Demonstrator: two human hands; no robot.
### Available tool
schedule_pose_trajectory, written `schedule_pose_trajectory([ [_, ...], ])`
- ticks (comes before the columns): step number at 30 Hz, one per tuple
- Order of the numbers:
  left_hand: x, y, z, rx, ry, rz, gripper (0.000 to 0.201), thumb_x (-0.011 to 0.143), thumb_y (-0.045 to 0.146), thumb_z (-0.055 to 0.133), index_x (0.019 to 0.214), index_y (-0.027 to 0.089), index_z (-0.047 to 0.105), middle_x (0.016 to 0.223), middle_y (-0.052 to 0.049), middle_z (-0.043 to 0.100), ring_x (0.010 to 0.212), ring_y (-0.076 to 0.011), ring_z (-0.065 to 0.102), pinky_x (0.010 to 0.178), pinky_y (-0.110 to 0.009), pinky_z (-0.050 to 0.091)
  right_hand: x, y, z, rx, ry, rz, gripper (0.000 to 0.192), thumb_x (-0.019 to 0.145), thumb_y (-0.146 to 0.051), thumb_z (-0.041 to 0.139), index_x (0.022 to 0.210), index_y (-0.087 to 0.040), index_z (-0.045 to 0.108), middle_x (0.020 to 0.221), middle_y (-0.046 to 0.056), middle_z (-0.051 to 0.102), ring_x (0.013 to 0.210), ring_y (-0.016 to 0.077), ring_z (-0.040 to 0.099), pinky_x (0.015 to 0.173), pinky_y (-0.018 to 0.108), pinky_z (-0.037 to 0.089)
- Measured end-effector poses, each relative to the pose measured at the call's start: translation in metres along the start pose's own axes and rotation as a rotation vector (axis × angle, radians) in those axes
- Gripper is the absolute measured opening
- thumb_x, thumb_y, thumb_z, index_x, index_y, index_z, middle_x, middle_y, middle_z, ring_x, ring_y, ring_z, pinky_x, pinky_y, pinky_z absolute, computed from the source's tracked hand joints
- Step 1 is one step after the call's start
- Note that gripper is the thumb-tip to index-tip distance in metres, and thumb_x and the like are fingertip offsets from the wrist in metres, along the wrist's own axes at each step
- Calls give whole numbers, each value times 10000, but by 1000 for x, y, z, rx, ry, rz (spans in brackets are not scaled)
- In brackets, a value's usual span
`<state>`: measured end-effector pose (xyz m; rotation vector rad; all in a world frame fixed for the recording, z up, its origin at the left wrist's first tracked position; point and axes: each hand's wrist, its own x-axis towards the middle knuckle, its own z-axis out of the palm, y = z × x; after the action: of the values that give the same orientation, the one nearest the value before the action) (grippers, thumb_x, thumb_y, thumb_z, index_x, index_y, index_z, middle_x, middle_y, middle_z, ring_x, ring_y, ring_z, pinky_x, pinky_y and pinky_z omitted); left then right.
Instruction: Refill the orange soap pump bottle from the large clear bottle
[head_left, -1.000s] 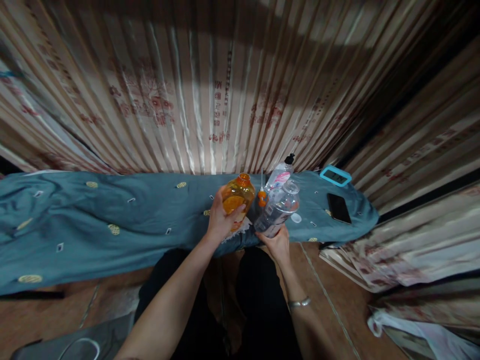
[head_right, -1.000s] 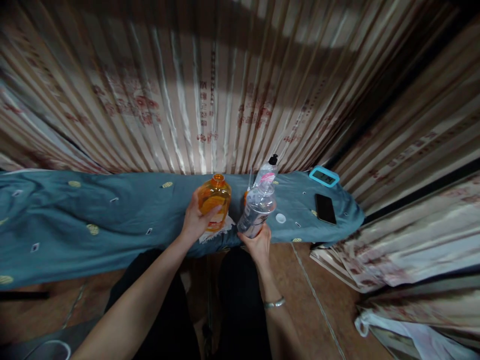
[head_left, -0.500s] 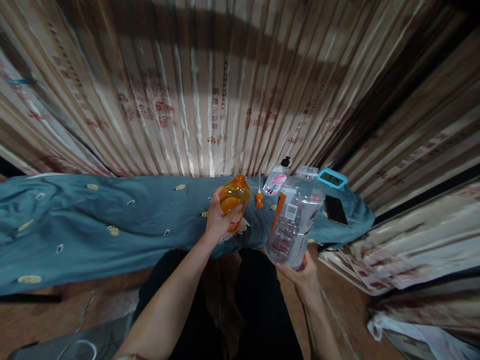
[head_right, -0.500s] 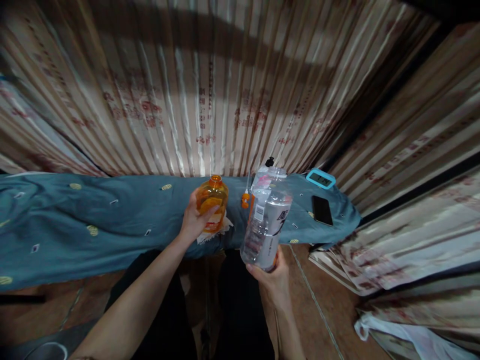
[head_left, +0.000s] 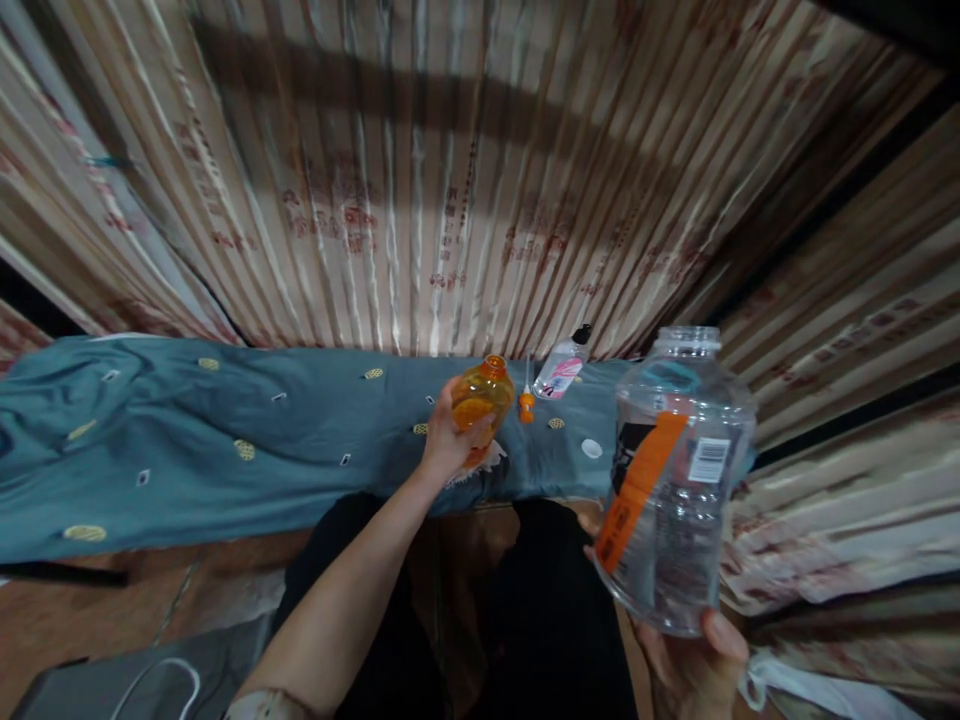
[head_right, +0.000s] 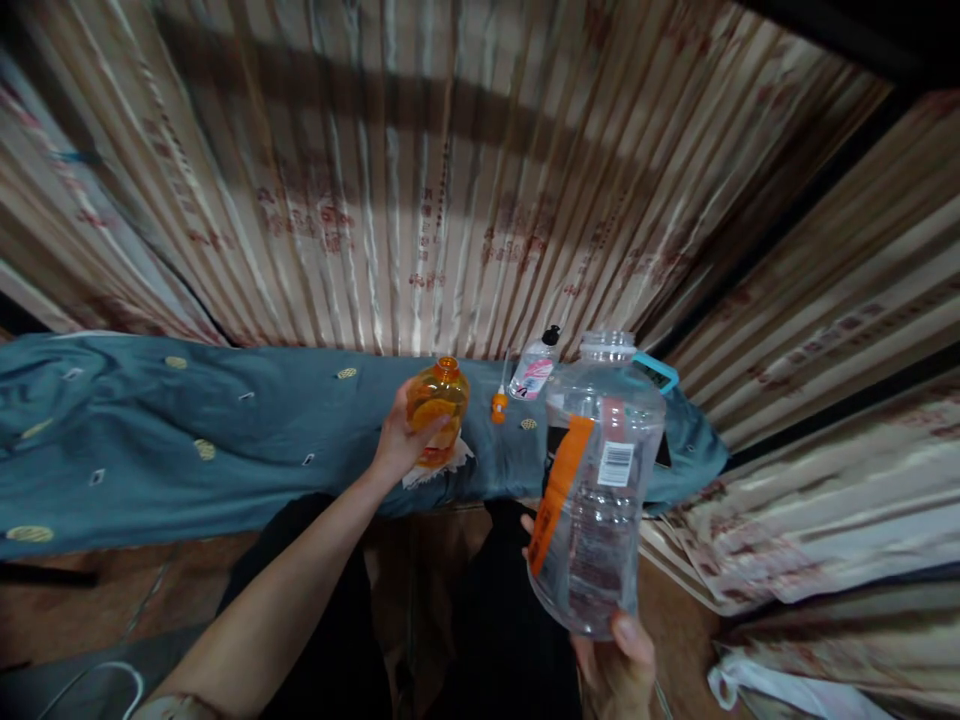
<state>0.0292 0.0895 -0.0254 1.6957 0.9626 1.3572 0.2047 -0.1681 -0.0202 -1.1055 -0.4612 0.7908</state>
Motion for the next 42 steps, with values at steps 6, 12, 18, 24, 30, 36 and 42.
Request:
schedule_pose_trajectory([
  [6,-2,-4,1,30,-8,-12,719,769,461,780,1362,202,467,1363,-147,639,1275,-298,621,1107,-504,487,5,16,-17,14,-35,112,864,618,-659,729,1403,-323,602,1098,125,782,1094,440,711,1017,741,457],
  [12,-4,-4,2,44,-37,-4,719,779,491,765,1377,219,471,1366,-137,638,1277,-310,615,1105,-525,483,20,32,-32,-40,-53,167,813,646,-637,713,1373,-283,629,1020,115,795,969,403,753,996,691,507],
  [18,-4,-6,4,34,-35,-14,757,762,458,791,1393,204,459,1352,-152,638,1260,-322,621,1112,-551,475,32,40,-38,-71,-82,212,727,669,-620,700,1301,-262,676,980,103,798,967,384,756,983,660,528],
  [24,-4,-11,6,47,-28,12,756,749,435,815,1385,216,470,1359,-152,631,1273,-329,611,1110,-557,473,40,34,-39,-121,-91,229,505,647,-567,753,1061,-278,770,900,81,798,888,359,765,972,628,545],
  [30,-5,-11,6,36,-12,11,765,749,458,814,1379,207,461,1347,-155,637,1262,-326,617,1096,-546,483,38,21,-29,-140,-90,225,601,698,-649,700,1164,-273,748,954,112,797,951,382,754,993,674,509],
  [36,-6,-14,8,31,1,37,751,760,441,807,1383,210,456,1355,-153,635,1264,-318,618,1106,-541,475,32,18,-28,-130,-47,226,642,726,-737,657,1147,-264,761,925,132,795,1020,397,741,1013,659,500],
  [42,-7,-17,9,46,-12,43,747,769,459,793,1385,204,458,1373,-168,623,1278,-333,608,1108,-545,476,30,6,-42,-122,-37,247,797,660,-774,694,1288,-284,690,1024,162,788,1130,414,703,1036,682,466],
])
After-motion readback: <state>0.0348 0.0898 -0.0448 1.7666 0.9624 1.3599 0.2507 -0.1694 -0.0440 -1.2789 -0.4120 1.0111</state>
